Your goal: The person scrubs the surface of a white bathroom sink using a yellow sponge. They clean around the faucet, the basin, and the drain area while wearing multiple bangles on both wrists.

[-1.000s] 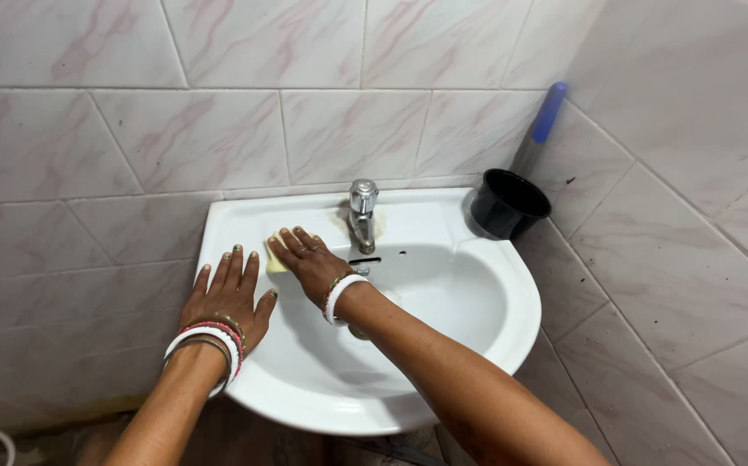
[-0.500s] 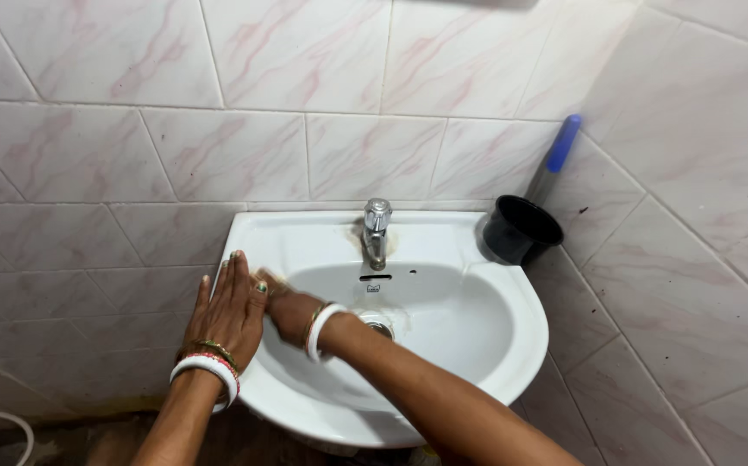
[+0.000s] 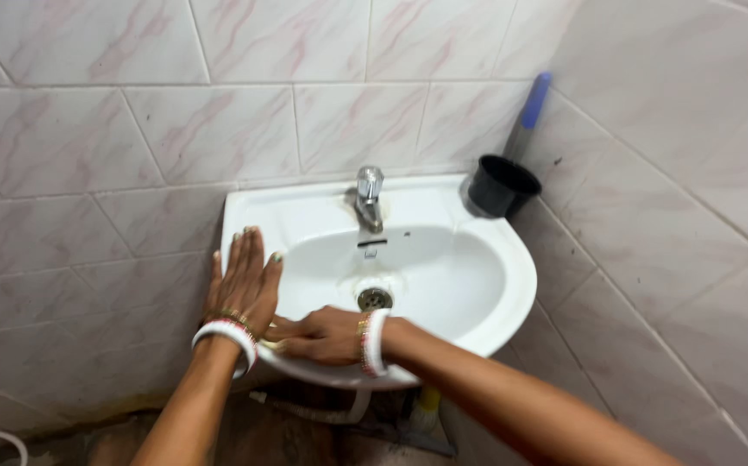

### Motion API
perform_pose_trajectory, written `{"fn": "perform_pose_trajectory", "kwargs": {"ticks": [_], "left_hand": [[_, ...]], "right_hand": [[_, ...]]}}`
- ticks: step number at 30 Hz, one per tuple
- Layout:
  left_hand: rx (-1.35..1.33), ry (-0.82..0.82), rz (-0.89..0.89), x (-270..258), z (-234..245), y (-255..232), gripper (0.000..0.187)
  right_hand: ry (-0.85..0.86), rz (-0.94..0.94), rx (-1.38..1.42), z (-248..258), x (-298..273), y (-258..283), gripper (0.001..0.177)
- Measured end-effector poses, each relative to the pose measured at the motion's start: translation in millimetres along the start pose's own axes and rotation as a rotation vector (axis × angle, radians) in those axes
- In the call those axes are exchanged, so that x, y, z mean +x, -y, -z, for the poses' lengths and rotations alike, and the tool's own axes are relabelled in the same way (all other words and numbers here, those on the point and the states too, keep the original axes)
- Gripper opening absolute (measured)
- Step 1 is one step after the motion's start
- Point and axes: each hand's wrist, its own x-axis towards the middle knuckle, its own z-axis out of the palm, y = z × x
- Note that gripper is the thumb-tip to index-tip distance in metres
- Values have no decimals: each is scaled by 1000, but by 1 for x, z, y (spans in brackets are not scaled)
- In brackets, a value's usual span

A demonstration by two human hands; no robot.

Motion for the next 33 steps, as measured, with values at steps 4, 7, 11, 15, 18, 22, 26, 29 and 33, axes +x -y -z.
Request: {"fn": "perform_pose_trajectory", "kwargs": {"ticks": [4,7,11,15,18,22,26,29,33], "left_hand": [[271,131,-48,-9,5,-9,76],[459,263,-70,-18,8,-20,76],[516,387,-90,-38,5,-33,78],[497,426,-90,-47,1,-41,76],[528,493,-74,-47,4,-44,72],[541,510,-60,-53,7,-50,71],[515,523,-51,-63,8,-59,67],[498,524,-78,-75,2,-67,64],[474,491,-106,-81,-3,-68,62]], "right_hand": [[-155,98,84,-15,-41,-32,40],[-210,40,210,-13,-73,-68,36],[-262,0,278,-19,-90,-69,68],[-99,-343,25,-31,-73,-40,56],[-129,-347,-30,-38,-64,-34,56],[-122,-394,-54,-32,-87,-55,53],[-54,-677,10,-7,-123,-80,52],[-21,-551,-244,-11,-119,-87,52],[-30,-489,-212,-33,-84,-67,56]]}}
